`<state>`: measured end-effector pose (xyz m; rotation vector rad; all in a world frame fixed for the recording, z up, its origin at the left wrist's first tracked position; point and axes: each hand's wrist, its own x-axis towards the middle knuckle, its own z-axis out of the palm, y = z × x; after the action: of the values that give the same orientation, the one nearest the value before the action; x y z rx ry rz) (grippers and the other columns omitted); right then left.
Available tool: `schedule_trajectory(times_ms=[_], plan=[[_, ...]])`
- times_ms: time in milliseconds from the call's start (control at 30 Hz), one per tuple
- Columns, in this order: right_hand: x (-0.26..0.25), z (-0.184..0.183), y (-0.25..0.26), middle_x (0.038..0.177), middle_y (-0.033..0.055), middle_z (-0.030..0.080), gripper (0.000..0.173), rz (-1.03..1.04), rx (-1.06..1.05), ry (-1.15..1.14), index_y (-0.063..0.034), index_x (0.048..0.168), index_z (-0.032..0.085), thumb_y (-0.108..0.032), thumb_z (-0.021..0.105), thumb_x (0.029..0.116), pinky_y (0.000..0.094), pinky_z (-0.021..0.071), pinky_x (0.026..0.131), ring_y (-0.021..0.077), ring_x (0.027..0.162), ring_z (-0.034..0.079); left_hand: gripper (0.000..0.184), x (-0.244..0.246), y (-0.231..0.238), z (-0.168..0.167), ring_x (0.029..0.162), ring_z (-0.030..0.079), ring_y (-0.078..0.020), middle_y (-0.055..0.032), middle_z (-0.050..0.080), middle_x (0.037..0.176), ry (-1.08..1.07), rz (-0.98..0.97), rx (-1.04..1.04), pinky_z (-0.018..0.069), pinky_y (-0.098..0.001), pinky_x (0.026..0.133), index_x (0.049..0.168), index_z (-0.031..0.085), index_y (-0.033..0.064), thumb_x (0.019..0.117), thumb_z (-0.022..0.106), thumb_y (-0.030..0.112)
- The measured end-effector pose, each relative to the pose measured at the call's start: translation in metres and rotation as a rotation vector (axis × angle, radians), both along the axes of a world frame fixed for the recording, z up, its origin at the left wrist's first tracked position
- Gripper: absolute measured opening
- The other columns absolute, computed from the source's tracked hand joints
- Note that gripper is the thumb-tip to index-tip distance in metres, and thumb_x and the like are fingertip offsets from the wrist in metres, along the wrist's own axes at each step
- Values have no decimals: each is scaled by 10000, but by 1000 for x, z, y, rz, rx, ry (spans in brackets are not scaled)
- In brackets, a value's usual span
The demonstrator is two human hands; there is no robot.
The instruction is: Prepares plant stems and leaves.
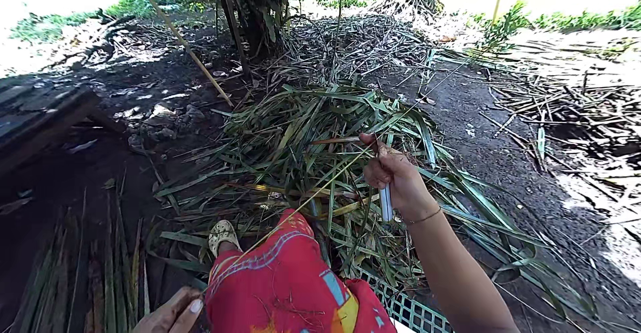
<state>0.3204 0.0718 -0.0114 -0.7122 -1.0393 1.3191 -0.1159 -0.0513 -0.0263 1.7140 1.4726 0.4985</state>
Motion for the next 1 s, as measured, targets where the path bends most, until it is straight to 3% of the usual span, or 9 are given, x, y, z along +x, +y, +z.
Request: schedule_trajectory(times_ms=[33, 100, 200, 333, 467, 600, 833, 933, 1000], plan=[[-5, -2, -4, 498, -100, 437, 395, 11, 10, 5, -151, 1353, 603, -282, 362, 1068, 161, 425, 481, -2, 426, 435, 389, 8, 4, 7, 764, 611, -216, -139, 651, 888, 117, -40, 66, 492, -463, 709, 1159, 628, -45, 1061, 455, 290], [-20, -8, -14, 510, -106, 460, 376, 64, 37, 17, -153, 1359, 608, -286, 432, 1055, 165, 444, 513, -5, 449, 461, 443, 38, 9, 19, 785, 649, -278, -179, 683, 933, 182, -42, 253, 519, -527, 704, 1209, 638, -37, 1060, 477, 348], [-55, -18, -35, 559, -156, 511, 348, 178, 53, 47, -120, 1331, 628, -251, 528, 1024, 144, 438, 534, -45, 491, 475, 399, 102, 25, 21, 676, 618, -118, -41, 682, 849, 129, 65, 644, 528, -322, 598, 1126, 708, 60, 1031, 501, 388], [-84, -26, -53, 617, -191, 524, 359, 305, 84, 80, -56, 1317, 621, -259, 562, 1028, 125, 415, 538, -72, 531, 471, 285, 154, 43, 22, 695, 638, -44, -24, 714, 846, 18, 73, 838, 525, -178, 641, 950, 754, 78, 1006, 568, 287], [-64, -25, -43, 598, -175, 546, 308, 201, 132, 81, -130, 1252, 686, -304, 581, 1020, 130, 428, 528, -64, 517, 487, 277, 151, 39, 21, 678, 598, 17, -12, 680, 771, -52, 53, 826, 483, -103, 649, 885, 736, 61, 1001, 573, 253], [-31, -21, -22, 519, -120, 503, 354, 45, 99, 148, -189, 1330, 638, -362, 520, 1044, 175, 460, 524, -9, 458, 486, 283, 137, 32, 16, 653, 585, 50, 18, 677, 747, -60, 50, 748, 475, -90, 623, 871, 737, 71, 988, 569, 266], [-72, -30, -50, 620, -189, 505, 402, 486, 37, 56, -58, 1363, 596, -268, 530, 1027, 129, 387, 515, -67, 520, 442, 306, 129, 32, 10, 676, 592, 69, 22, 676, 744, -82, 42, 723, 479, -78, 642, 865, 735, 63, 997, 561, 279], [-41, -29, -28, 539, -157, 506, 390, 253, 30, 113, -138, 1295, 676, -376, 616, 992, 147, 419, 517, -47, 474, 460, 326, 100, 20, 14, 699, 598, 76, 16, 692, 761, -77, 36, 651, 488, -87, 664, 885, 738, 38, 1013, 563, 281], [-11, -25, -10, 492, -133, 464, 366, 70, 40, 111, -163, 1301, 660, -359, 533, 1020, 160, 427, 490, -23, 430, 447, 295, 78, 8, 21, 710, 600, 69, -14, 697, 781, -60, 20, 547, 495, -102, 681, 898, 734, -11, 1003, 579, 217]])
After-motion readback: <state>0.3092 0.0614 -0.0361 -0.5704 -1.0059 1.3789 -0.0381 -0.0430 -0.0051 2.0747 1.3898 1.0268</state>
